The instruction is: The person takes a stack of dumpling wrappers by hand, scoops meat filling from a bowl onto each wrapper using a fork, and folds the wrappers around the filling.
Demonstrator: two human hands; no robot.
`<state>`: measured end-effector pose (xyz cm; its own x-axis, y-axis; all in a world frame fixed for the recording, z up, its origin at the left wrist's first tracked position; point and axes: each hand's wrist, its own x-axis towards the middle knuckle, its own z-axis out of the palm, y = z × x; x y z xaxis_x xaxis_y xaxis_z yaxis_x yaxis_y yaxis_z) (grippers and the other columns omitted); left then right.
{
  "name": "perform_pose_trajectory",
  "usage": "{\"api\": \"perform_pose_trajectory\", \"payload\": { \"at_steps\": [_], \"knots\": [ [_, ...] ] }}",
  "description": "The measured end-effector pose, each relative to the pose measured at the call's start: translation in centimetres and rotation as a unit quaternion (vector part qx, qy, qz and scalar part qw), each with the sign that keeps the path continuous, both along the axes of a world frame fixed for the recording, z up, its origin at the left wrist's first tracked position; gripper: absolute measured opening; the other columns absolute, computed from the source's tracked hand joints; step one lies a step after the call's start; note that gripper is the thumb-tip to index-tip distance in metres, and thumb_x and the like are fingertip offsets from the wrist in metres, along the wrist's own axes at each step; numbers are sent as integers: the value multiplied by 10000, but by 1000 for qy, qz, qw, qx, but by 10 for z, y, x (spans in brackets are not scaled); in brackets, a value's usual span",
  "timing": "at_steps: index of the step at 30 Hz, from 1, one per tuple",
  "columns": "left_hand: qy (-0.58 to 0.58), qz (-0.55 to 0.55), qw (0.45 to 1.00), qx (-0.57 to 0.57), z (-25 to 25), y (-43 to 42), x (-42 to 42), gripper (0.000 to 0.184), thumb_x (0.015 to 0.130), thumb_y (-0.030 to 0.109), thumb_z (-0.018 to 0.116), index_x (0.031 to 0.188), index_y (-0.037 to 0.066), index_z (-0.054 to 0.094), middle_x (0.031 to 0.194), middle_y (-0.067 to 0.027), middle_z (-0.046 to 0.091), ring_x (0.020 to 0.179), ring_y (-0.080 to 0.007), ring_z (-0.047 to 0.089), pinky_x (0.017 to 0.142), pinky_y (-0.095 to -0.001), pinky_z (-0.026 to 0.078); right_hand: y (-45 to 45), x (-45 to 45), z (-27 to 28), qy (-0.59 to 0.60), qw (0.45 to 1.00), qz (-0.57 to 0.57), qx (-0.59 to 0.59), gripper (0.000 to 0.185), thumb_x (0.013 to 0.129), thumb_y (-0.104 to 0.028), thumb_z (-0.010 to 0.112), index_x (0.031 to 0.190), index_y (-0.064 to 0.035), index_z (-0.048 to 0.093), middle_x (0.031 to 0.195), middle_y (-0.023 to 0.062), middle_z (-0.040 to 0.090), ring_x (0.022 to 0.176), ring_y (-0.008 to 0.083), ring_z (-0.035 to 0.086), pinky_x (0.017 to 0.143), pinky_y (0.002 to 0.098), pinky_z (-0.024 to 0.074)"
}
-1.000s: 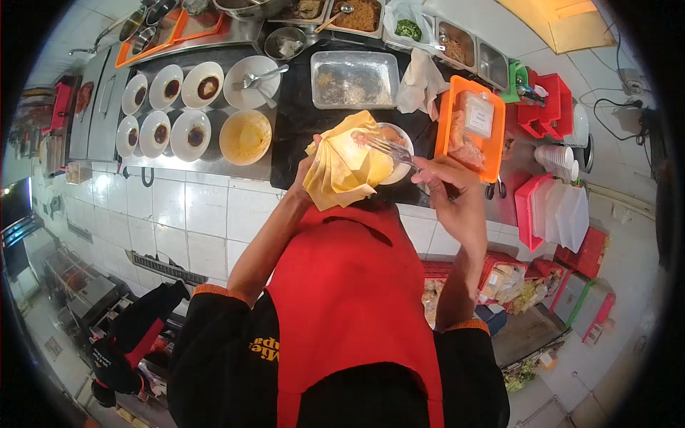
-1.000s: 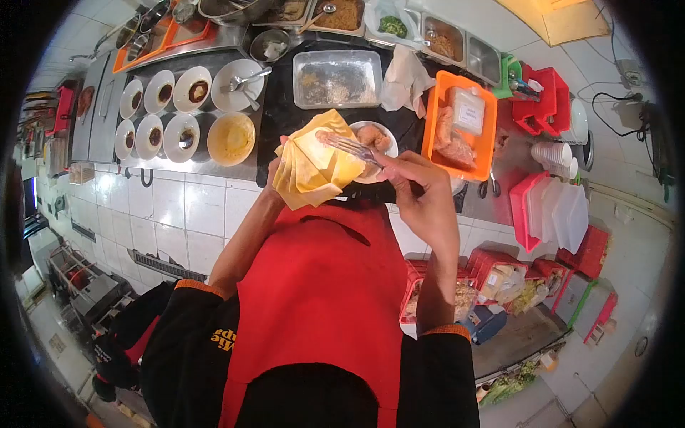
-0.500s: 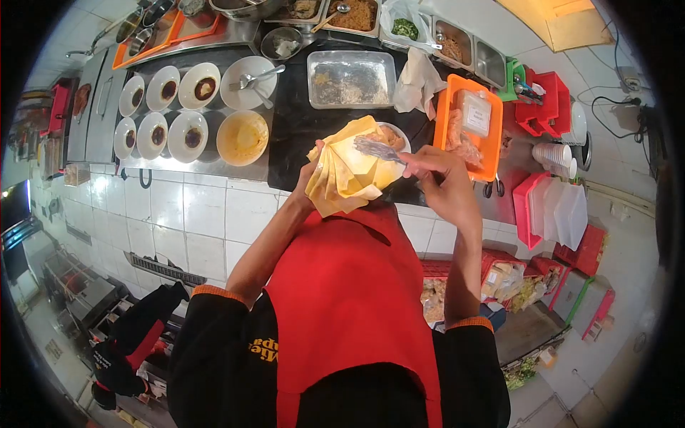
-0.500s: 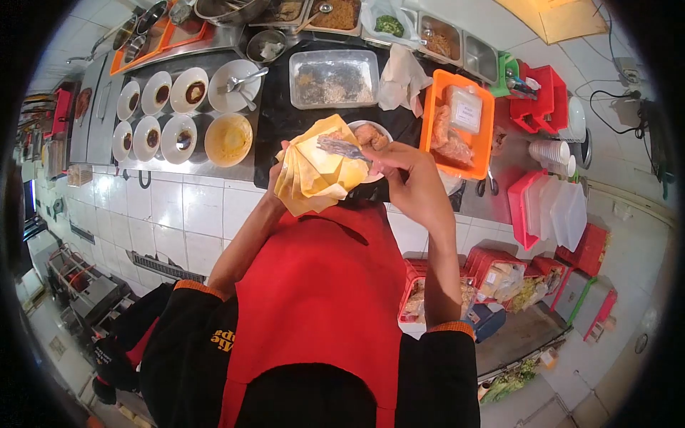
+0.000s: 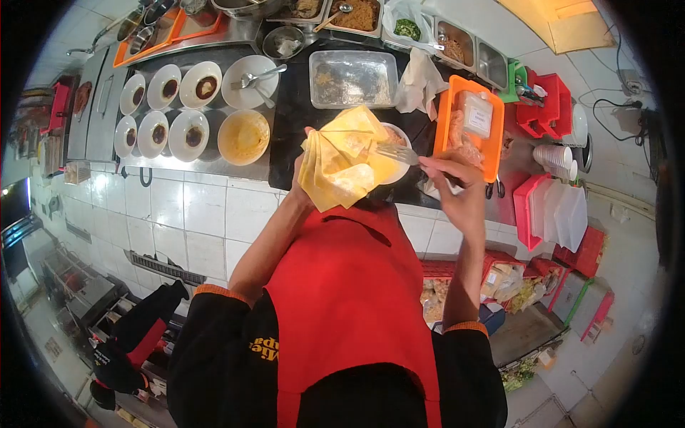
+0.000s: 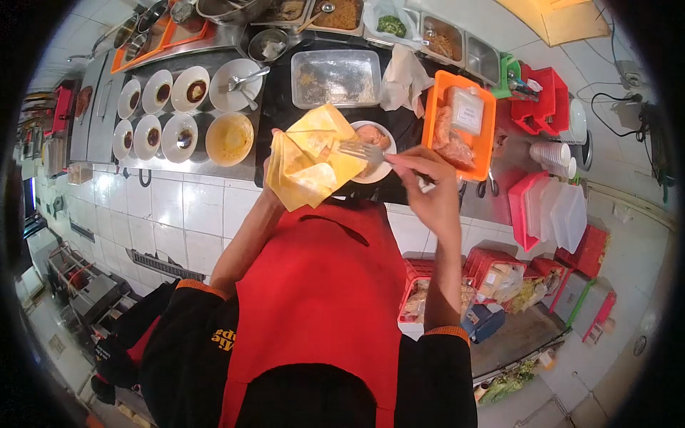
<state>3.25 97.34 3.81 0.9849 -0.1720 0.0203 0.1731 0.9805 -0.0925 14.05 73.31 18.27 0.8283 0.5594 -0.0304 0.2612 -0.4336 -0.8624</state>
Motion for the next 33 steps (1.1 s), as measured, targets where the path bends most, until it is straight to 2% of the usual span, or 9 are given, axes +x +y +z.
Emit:
{"api": "perform_pose_trajectory", "payload": {
  "at_steps": [8,10,14,21,23,25,28,31,33],
  "knots": [
    [11,-49,998,30,-3,-4,7,760,1008,652,309,1520,93,346,1456,-157,509,1304,-314,549,1084,-490,467,30,-14,-2,83,968,133,198,233,859,-38,760,1082,-62,693,979,34,714,672,66,521,595,240,414],
    [12,-50,996,77,-6,-6,7,740,1011,641,312,1512,99,363,1451,-154,517,1295,-303,559,1070,-489,481,35,-14,5,49,984,166,32,257,830,-67,798,1062,-54,689,929,48,716,600,89,520,542,266,400],
    [59,-50,996,47,-3,-2,6,749,1006,649,315,1511,99,363,1451,-154,516,1294,-305,561,1071,-490,482,16,-8,2,-41,980,191,-46,263,797,-84,832,1023,-47,704,867,59,699,554,109,508,503,264,373],
    [15,-58,995,77,-2,4,5,729,1025,615,301,1510,74,353,1451,-158,513,1289,-300,565,1077,-468,477,23,0,-10,1,994,74,81,194,798,-60,831,947,-19,714,879,6,688,680,39,530,526,213,363],
    [-19,-60,995,77,1,1,6,723,1033,603,299,1507,60,351,1450,-157,512,1286,-295,567,1081,-453,475,42,0,-15,7,991,30,129,218,790,-58,841,954,-28,701,887,-28,610,631,20,391,519,207,275],
    [59,-60,961,262,13,-4,3,710,1044,583,302,1497,39,356,1436,-146,522,1271,-277,579,1080,-417,478,52,-1,-14,3,992,15,123,224,786,-62,848,944,-36,692,886,-43,571,613,11,336,514,209,241],
    [95,-52,956,273,14,-8,2,660,1058,553,329,1475,45,385,1391,-137,552,1239,-250,599,1056,-393,496,55,-1,-14,-68,995,69,-36,262,754,-182,856,849,-52,649,940,93,641,848,307,668,735,370,524],
    [116,-56,963,237,-20,-7,1,670,1049,579,353,1455,49,410,1368,-147,566,1220,-243,610,1029,-393,513,63,-11,-18,-127,988,57,-64,234,775,-177,828,833,-55,636,916,82,642,860,296,675,734,373,527],
    [-15,-79,984,156,-31,-2,7,713,1030,624,350,1447,50,423,1364,-147,568,1215,-246,614,1008,-387,524,74,-24,-28,-101,992,66,-24,203,782,-164,809,877,-59,664,959,94,670,847,297,680,732,374,532]
  ]
}}
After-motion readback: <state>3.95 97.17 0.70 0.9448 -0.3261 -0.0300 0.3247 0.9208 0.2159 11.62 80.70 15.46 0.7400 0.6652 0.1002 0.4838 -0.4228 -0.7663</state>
